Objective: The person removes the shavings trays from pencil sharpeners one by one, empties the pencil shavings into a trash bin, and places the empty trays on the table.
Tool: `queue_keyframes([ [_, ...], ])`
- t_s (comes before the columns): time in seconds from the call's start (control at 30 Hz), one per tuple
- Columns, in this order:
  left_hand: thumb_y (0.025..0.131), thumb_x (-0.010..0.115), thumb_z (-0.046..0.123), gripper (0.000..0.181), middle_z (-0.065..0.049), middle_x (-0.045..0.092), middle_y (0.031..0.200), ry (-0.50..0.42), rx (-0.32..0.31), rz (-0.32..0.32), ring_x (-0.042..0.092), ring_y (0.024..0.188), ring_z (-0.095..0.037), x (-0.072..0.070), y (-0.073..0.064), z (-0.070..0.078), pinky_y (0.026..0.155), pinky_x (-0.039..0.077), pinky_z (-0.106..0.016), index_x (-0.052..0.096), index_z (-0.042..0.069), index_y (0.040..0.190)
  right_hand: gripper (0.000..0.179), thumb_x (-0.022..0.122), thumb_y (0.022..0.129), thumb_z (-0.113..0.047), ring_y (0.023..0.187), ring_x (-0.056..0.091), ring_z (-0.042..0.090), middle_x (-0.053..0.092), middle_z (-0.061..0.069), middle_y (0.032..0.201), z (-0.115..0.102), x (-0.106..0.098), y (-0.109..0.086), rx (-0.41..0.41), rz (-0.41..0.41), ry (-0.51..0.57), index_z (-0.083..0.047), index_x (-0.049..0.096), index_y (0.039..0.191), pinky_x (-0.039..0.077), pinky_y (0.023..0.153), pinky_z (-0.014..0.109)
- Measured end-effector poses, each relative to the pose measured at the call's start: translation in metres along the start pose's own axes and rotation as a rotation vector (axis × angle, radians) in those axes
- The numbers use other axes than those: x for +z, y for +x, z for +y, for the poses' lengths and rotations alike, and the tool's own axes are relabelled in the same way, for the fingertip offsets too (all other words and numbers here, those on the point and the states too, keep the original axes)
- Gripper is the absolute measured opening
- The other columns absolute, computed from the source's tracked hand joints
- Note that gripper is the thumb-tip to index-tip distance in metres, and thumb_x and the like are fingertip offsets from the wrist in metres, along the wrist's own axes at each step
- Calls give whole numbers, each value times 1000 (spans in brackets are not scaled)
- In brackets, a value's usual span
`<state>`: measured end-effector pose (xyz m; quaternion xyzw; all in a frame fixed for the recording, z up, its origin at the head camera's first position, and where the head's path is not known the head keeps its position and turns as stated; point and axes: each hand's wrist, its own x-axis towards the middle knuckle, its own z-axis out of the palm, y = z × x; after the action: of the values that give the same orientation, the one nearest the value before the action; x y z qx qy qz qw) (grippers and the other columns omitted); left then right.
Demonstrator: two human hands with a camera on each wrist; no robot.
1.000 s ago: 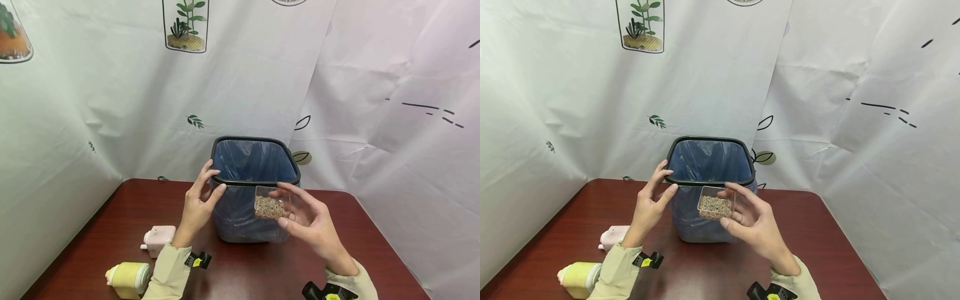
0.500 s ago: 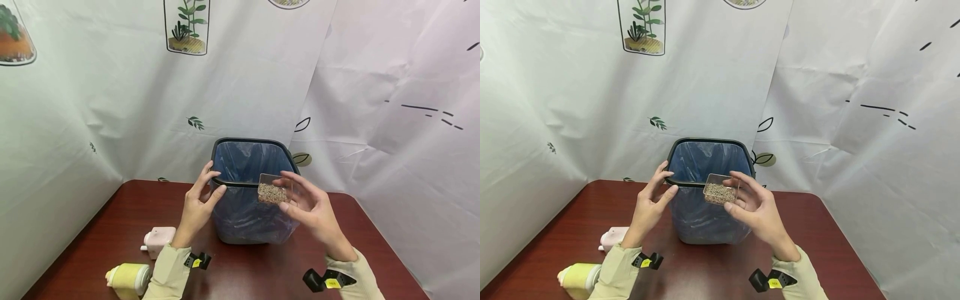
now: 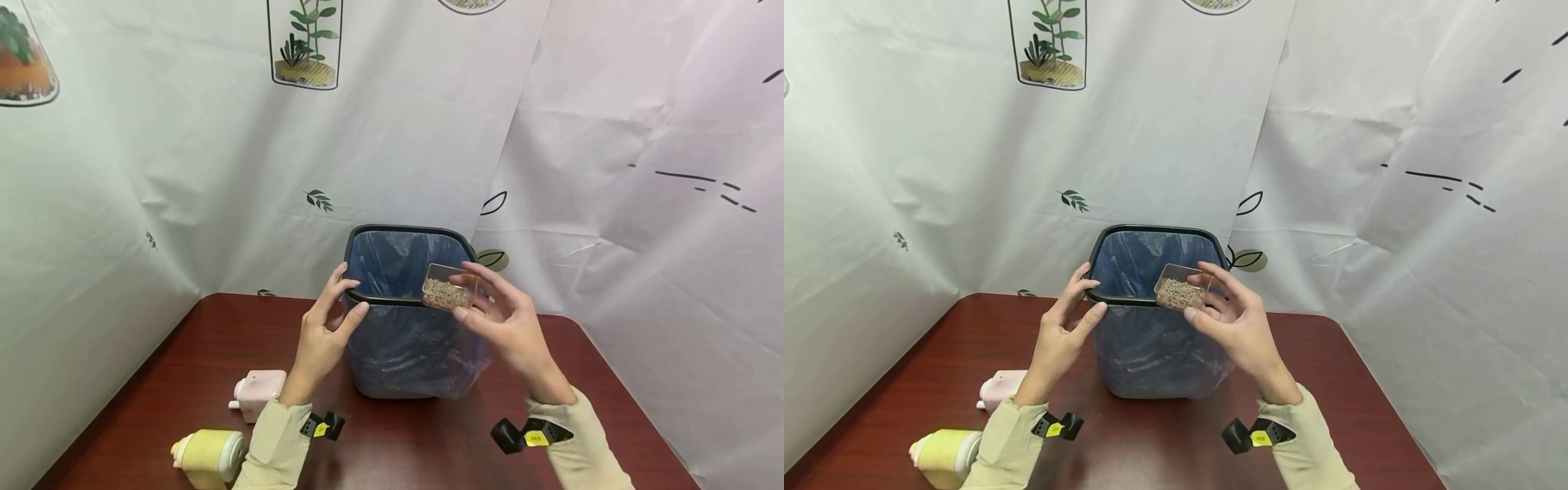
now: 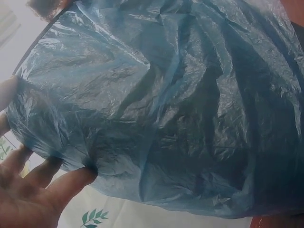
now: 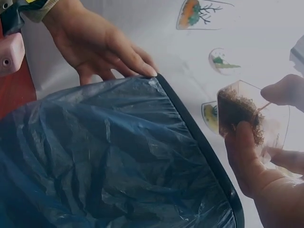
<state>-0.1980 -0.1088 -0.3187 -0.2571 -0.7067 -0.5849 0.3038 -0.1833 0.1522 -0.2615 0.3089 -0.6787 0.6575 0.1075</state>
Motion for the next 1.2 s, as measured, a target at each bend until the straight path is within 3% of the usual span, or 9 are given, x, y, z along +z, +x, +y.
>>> queue_keyframes([
  [0.23, 86, 61, 2, 38, -12, 30, 147, -11, 8, -10, 33, 132, -30, -1, 0, 0, 85, 44, -52, 52, 5, 123, 63, 65, 77, 11, 112, 54, 29, 45, 26, 125, 5, -1, 10, -68, 24, -17, -5, 44, 134, 49, 83, 29],
  [0.53, 87, 61, 4, 38, -11, 29, 147, -2, 1, -10, 32, 133, -28, 0, -1, 0, 86, 44, -51, 52, 7, 124, 63, 67, 77, 8, 94, 56, 20, 47, 17, 124, 3, 2, 13, -35, 90, -138, -12, 46, 133, 49, 76, 24],
  [0.73, 87, 60, 4, 38, -11, 30, 147, 24, 8, -12, 33, 132, -30, 0, -1, 1, 85, 45, -51, 52, 7, 124, 64, 69, 77, 3, 96, 55, 20, 48, 12, 124, 1, 3, 17, -5, 113, -225, -19, 46, 133, 49, 75, 24],
  [0.97, 88, 60, 5, 38, -10, 29, 148, 24, -1, -18, 36, 130, -29, 0, -1, 2, 87, 44, -50, 51, 8, 125, 66, 70, 76, 4, 103, 55, 21, 49, 14, 124, 0, 5, 22, -42, 127, -305, -16, 46, 134, 48, 79, 23],
  [1.2, 88, 60, 4, 38, -13, 29, 147, 14, 6, -13, 36, 129, -32, 0, -2, 1, 87, 43, -53, 51, 7, 124, 63, 67, 77, 4, 108, 55, 29, 48, 16, 126, -23, 20, 18, -43, 138, -485, -8, 44, 135, 48, 84, 41],
])
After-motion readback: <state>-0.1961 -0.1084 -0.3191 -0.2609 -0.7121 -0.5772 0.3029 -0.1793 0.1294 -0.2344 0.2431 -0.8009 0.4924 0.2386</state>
